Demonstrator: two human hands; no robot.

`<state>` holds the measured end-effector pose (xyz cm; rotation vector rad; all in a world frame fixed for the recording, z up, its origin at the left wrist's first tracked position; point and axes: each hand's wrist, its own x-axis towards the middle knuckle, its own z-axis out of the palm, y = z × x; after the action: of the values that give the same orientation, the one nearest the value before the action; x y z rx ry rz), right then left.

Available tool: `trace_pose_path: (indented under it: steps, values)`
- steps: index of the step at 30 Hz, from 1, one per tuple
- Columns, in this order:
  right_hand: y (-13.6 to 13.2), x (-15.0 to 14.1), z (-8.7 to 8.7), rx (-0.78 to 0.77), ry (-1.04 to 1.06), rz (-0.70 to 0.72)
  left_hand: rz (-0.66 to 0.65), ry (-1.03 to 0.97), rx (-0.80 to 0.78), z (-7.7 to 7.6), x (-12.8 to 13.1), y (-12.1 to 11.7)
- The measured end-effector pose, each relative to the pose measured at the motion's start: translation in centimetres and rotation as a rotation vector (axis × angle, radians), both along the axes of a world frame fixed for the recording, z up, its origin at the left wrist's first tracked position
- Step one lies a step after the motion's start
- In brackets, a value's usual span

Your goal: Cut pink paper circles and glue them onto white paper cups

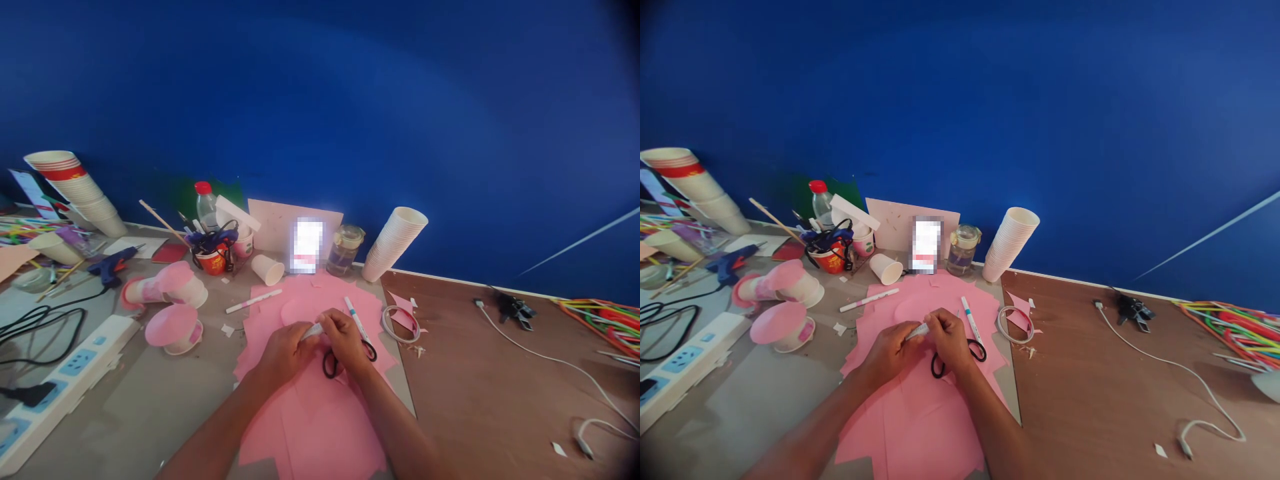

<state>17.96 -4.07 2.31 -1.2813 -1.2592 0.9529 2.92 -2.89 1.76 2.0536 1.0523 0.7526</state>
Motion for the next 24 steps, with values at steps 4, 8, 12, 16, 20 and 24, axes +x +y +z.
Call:
trace_pose_path:
  steps: [4, 8, 12, 16, 20, 24]
  values:
    - [0.0, 0.2, 0.0, 0.011, -0.015, -0.001, 0.005, -0.097, -0.192, 1.0, 0.3, -0.2]
    - [-0.1, 0.3, 0.2, 0.057, -0.09, -0.01, 0.003, -0.198, -0.42, 1.7, 0.5, -0.2]
    - [-0.1, 0.3, 0.3, 0.09, -0.144, -0.009, -0.061, -0.305, -0.642, 2.2, 0.3, -0.1]
    - [-0.1, 0.2, 0.1, 0.094, -0.148, -0.008, -0.111, -0.402, -0.89, 2.3, 0.2, 0.0]
    - [0.0, 0.4, -0.4, 0.093, -0.15, 0.006, -0.109, -0.408, -0.923, 1.7, 0.3, -0.1]
    - [0.0, 0.6, -0.9, 0.093, -0.117, 0.0, -0.052, -0.39, -0.73, 1.2, 0.7, -0.3]
